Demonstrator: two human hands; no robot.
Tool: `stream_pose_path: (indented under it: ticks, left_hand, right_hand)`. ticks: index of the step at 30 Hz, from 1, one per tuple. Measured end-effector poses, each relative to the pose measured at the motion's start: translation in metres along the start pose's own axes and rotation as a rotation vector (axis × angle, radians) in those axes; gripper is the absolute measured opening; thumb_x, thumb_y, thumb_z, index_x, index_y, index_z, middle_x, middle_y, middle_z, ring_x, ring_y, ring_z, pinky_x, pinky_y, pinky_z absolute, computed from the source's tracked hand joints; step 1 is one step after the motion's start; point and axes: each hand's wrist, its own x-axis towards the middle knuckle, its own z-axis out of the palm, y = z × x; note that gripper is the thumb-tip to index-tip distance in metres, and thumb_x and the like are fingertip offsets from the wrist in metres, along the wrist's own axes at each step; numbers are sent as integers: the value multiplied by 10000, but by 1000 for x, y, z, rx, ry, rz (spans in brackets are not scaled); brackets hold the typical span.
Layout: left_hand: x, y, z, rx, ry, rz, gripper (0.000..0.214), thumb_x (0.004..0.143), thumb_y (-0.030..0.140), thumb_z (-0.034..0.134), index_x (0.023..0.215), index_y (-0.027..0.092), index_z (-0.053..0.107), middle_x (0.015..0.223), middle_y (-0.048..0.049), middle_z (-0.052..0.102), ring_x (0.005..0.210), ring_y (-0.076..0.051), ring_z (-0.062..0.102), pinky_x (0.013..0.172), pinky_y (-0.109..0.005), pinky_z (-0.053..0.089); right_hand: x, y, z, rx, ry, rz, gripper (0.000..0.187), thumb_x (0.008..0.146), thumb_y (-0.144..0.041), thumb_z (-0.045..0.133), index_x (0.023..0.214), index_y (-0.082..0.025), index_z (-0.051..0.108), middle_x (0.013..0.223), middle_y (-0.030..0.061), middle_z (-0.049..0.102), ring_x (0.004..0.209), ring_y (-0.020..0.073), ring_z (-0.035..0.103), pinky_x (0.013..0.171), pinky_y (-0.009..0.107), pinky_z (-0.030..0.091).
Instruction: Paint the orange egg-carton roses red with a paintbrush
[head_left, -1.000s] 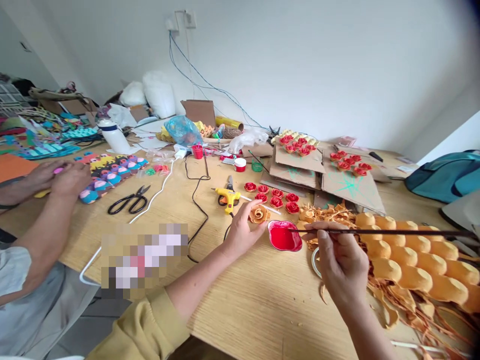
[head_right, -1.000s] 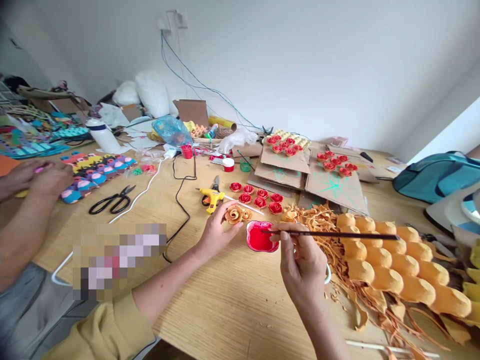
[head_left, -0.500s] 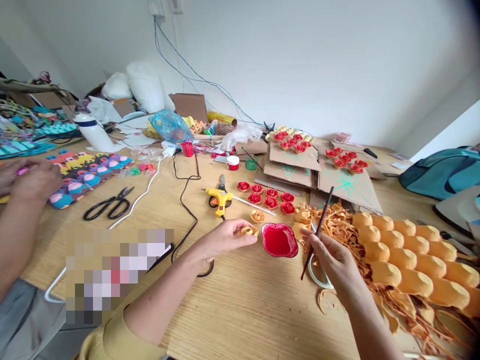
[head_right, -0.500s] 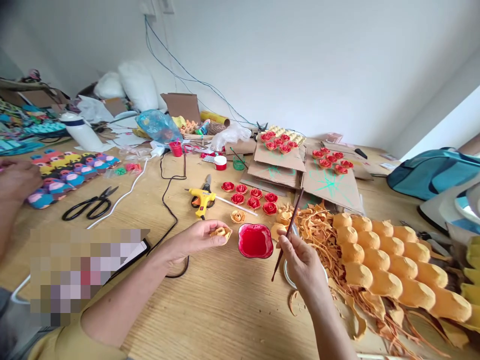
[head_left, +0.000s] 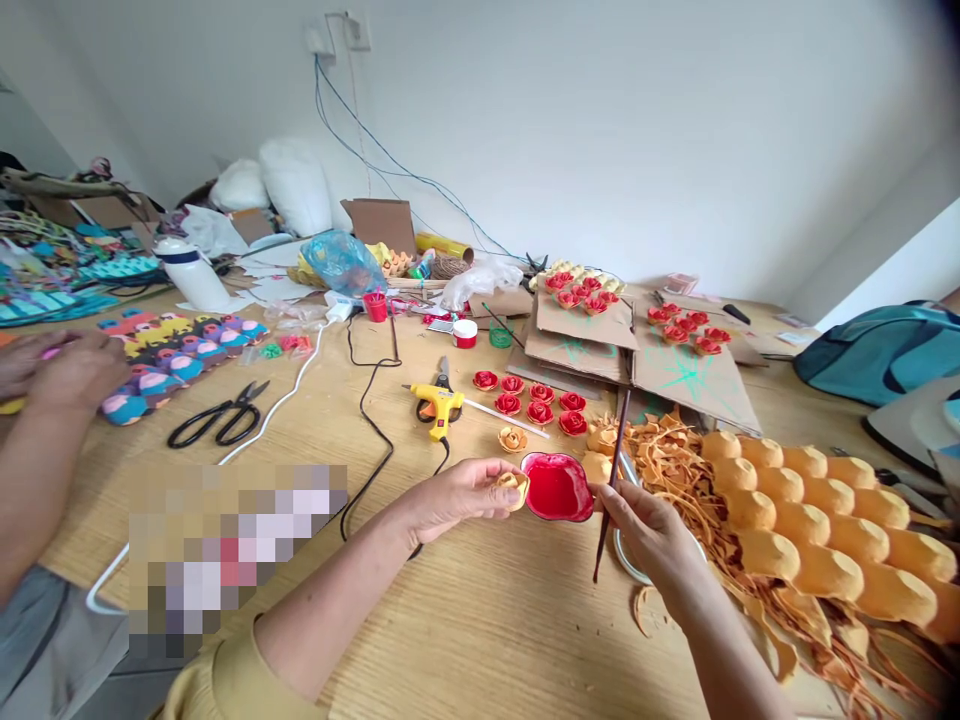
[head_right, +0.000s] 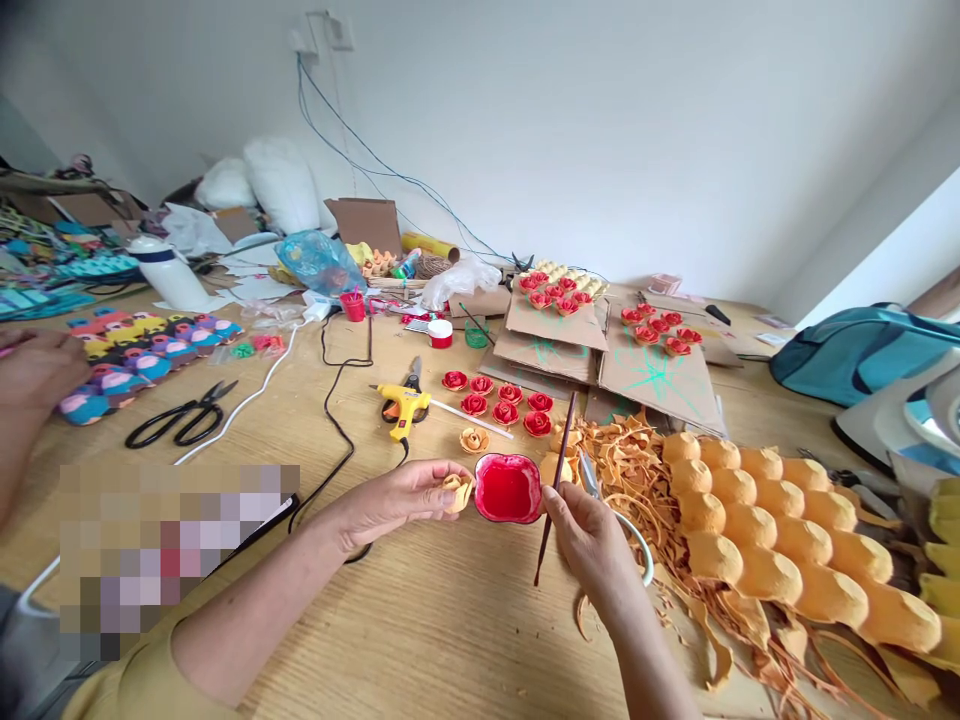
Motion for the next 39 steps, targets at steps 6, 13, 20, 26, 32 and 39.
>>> stream_pose_path:
  ticks: [6, 13, 20, 26, 32, 39]
  left_hand:
    - [1, -1, 1, 4, 2, 42, 547, 748, 485, 944, 1141, 174, 724, 949, -16, 692, 897, -144, 617, 918, -296, 446]
    - [5, -3, 3, -3, 34, 86, 597, 704, 482, 975, 1136, 156, 724, 982, -36, 713, 933, -158, 627, 942, -308, 439]
    - [8, -6, 1, 77, 51, 141, 612, 719, 539, 955, 1145, 166, 725, 1063, -58, 744, 1014, -191, 668, 990, -329, 457]
    - [9, 1, -9, 216, 113, 201, 674, 681, 587, 957, 1163, 179, 723, 1120, -68, 752, 1045, -214, 690, 977, -331, 507]
    - [11, 2, -8, 208, 79, 285, 770, 629, 591, 985, 1220, 184, 705, 1179, -80, 728, 1052, -219, 673, 960, -322, 505]
    - [0, 4, 10, 241, 74, 392, 793, 635, 620, 973, 1247, 195, 700, 1076, -67, 712, 982, -223, 652, 874, -297, 489]
  right_hand:
    - [-1, -3, 1, -25, 33, -20, 578, 905, -739, 637, 675, -210, 601, 705, 10, 586, 680, 151, 502, 612, 239, 422]
    - [3, -1, -2, -22, 3, -27, 597, 870, -771, 648, 681, -205, 667, 702, 27, 637, 661, 162, 554, 593, 240, 469]
    - [7, -3, -6, -40, -41, -34, 567, 830, -756, 702, 703, -204, 731, 716, 39, 684, 694, 191, 627, 625, 257, 524]
    - [0, -13, -18, -50, 161, -60, 607, 825, -788, 681, 699, -194, 697, 617, 2, 562, 552, 129, 473, 484, 226, 385]
    - [-12, -32, -5, 227, 52, -103, 465, 873, -657, 732, 891, -193, 731, 681, 7, 625, 530, 108, 480, 487, 228, 392]
    - [-25, -44, 38, 334, -235, -25, 589, 829, -685, 769, 1132, -181, 754, 566, -56, 511, 503, 105, 448, 483, 231, 389]
